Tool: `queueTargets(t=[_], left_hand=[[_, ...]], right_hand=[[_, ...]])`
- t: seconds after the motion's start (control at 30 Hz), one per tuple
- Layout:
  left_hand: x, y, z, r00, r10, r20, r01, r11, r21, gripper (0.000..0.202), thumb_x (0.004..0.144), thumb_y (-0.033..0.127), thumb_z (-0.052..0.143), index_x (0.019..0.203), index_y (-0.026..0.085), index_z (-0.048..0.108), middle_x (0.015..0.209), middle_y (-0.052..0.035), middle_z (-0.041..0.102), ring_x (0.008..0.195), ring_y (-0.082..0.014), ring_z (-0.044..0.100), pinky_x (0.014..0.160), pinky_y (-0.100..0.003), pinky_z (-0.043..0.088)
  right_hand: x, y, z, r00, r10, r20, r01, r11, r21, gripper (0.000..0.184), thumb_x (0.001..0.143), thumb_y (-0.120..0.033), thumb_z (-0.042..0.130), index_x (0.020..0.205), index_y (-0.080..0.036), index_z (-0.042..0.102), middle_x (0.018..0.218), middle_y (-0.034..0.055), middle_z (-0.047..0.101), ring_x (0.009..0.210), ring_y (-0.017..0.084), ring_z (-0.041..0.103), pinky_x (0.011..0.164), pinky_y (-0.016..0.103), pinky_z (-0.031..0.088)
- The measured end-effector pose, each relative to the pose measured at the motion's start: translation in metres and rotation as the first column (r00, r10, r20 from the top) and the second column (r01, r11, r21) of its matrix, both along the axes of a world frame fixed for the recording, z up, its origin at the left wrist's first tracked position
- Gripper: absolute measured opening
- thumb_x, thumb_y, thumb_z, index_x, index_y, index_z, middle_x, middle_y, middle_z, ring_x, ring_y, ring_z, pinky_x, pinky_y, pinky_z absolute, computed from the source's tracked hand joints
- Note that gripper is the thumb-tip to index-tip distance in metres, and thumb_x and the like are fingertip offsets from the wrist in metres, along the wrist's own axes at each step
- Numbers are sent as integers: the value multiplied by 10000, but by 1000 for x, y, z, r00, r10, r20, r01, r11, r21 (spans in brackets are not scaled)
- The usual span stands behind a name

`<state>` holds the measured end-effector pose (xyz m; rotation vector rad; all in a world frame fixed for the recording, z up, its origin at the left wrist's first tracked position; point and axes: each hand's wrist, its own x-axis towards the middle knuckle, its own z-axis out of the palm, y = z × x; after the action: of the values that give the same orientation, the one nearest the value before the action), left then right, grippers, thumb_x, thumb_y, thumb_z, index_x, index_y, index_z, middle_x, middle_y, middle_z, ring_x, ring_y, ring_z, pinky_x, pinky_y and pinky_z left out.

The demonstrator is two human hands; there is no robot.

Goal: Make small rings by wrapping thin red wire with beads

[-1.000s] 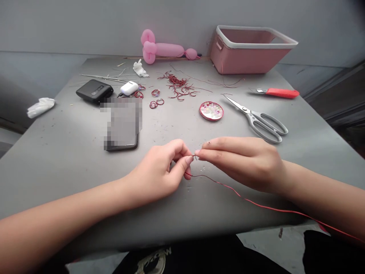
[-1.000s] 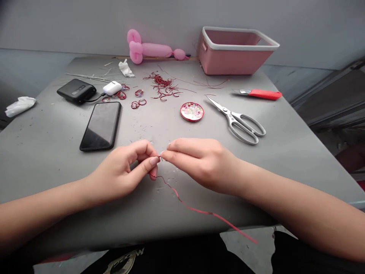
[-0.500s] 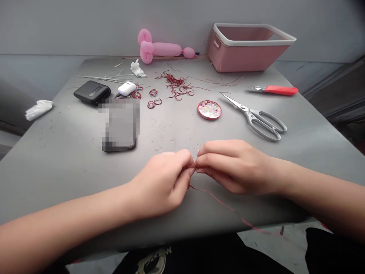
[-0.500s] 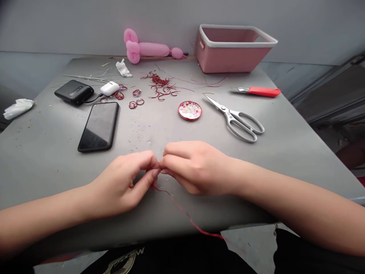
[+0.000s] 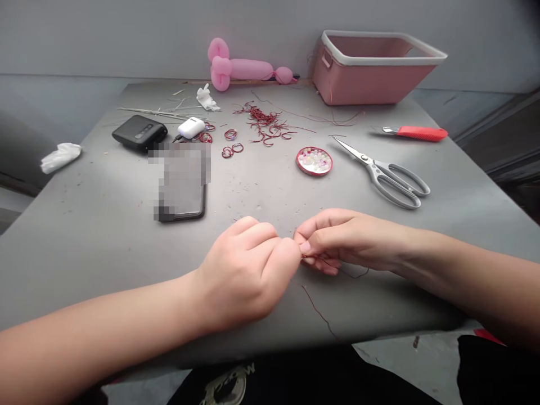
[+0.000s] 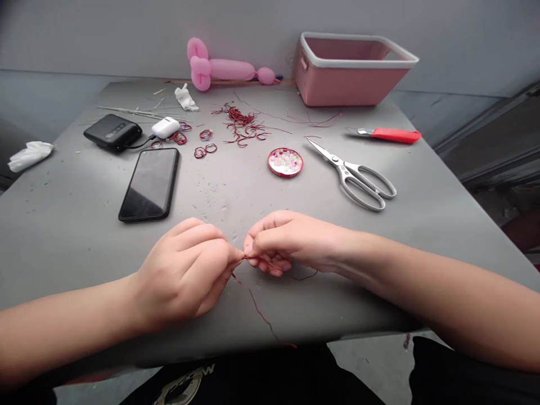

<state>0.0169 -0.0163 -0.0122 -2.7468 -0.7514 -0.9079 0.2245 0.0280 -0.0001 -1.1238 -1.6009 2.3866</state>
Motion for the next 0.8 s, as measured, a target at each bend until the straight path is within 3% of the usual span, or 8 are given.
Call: queueTargets(t=[0.1,0.17,0.23,0.33,0.43,0.6,0.73,0.8], left_hand=[[0,2,0,1000,-8,10,8,999,45,197,846,67,547,679,168,523,545,7,547,539,-151,485,530,-315,335],[-1,3,3,999,39,31,-37,997,-61,166,857,76,520,716,161,540,577,-2,574,545,-153,499,532,-319,358],[-1,5,7,991,112,73,-89,960,-266,148,872,86,490,758,159,550,625,-2,608,561,-143,526,554,-308,396],[0,5,16,972,187,144,-61,788,-612,143,897,105,476,787,176,532,641,37,631,549,-101,562,577,-264,441],[1,4,22,958,191,215,54,617,-785,139,923,133,468,804,186,518,651,55,640,573,-76,604,559,-215,460],[1,0,23,961,145,237,72,693,-717,151,909,109,482,790,185,535,657,58,637,570,-72,568,591,-219,458],[1,0,16,979,99,177,3,865,-502,156,886,85,487,768,174,540,644,31,615,558,-100,519,588,-264,422],[0,2,12,985,72,159,-11,934,-357,163,882,82,481,755,171,534,617,19,593,544,-115,492,575,-283,394]], right_hand=[[2,-4,6,996,27,87,-37,994,106,272,869,-337,565,668,-154,568,577,-20,504,516,80,426,482,228,321],[3,-8,13,986,-108,129,30,869,495,236,885,-352,585,751,-165,637,635,-3,575,562,98,495,513,237,384],[5,-13,18,971,-239,30,87,464,882,141,884,-298,618,853,-178,684,758,24,657,657,119,579,594,249,463],[6,-19,18,987,-149,-63,41,-144,989,112,874,-140,631,965,-171,688,904,63,698,781,135,638,712,249,517],[6,-21,13,996,-80,-35,11,-280,960,162,885,-64,594,998,-154,666,889,66,689,782,126,634,701,233,523],[2,-19,11,997,-14,-77,77,-22,997,132,921,-90,531,926,-147,650,855,57,652,754,111,593,680,235,505],[-2,-14,16,992,-79,-99,125,739,662,125,878,-197,556,796,-139,630,702,17,567,616,95,493,551,228,419],[-3,-11,17,992,-109,-68,123,957,263,148,829,-255,585,753,-130,606,635,-5,504,529,74,415,468,215,332]])
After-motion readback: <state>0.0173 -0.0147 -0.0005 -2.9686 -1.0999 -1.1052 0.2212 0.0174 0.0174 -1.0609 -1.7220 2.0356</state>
